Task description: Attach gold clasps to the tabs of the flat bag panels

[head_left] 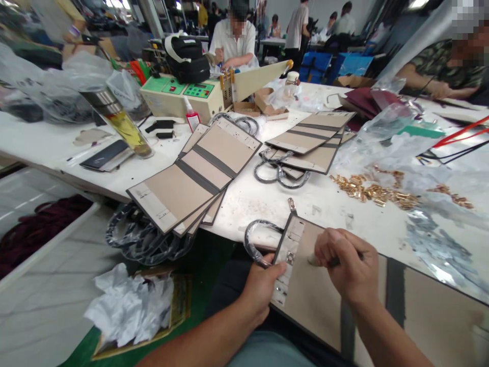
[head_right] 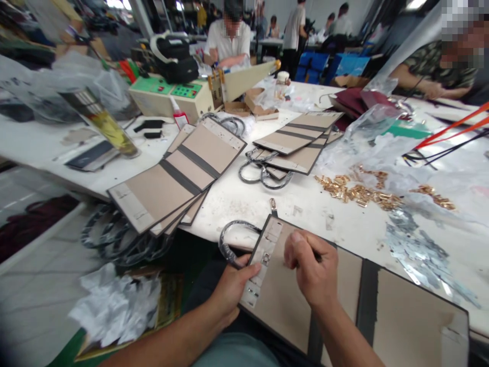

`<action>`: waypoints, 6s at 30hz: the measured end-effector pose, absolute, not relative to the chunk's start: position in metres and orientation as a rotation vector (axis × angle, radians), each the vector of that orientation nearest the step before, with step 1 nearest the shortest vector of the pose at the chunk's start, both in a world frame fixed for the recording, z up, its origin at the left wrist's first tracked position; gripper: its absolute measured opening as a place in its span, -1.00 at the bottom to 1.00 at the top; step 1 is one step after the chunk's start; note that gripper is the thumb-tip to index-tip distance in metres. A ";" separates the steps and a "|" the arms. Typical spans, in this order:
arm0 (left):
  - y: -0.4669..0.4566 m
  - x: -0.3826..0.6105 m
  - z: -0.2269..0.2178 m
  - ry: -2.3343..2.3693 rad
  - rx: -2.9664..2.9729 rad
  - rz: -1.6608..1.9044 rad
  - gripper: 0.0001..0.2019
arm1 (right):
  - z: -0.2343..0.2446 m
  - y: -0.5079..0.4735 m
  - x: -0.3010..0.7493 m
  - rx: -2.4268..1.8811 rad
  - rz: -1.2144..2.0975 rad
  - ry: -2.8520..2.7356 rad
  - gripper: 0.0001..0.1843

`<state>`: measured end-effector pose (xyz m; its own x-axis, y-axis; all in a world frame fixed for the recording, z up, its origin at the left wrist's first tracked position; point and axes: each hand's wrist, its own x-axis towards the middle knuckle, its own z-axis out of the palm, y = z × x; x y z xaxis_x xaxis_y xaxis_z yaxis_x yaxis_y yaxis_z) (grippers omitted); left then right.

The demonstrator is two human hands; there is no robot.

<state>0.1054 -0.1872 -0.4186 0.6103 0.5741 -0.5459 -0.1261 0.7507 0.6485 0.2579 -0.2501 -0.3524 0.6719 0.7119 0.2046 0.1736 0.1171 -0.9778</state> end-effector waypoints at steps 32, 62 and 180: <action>-0.124 0.124 -0.380 0.452 2.824 0.225 -0.41 | -0.380 -0.243 0.279 -2.458 0.112 -1.296 -0.77; -0.071 0.133 -0.423 0.225 3.029 0.497 -0.35 | -0.378 -0.225 0.275 -2.474 0.323 -1.531 -0.64; -0.057 0.181 -0.363 0.555 2.407 0.022 -0.46 | -0.363 -0.204 0.312 -2.032 0.976 -0.800 -0.89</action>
<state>0.1814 -0.0568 -0.3631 0.9097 0.3961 -0.1245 0.3852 -0.6930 0.6095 0.3118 -0.2042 -0.3632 0.5181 0.7700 -0.3723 0.2139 -0.5381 -0.8153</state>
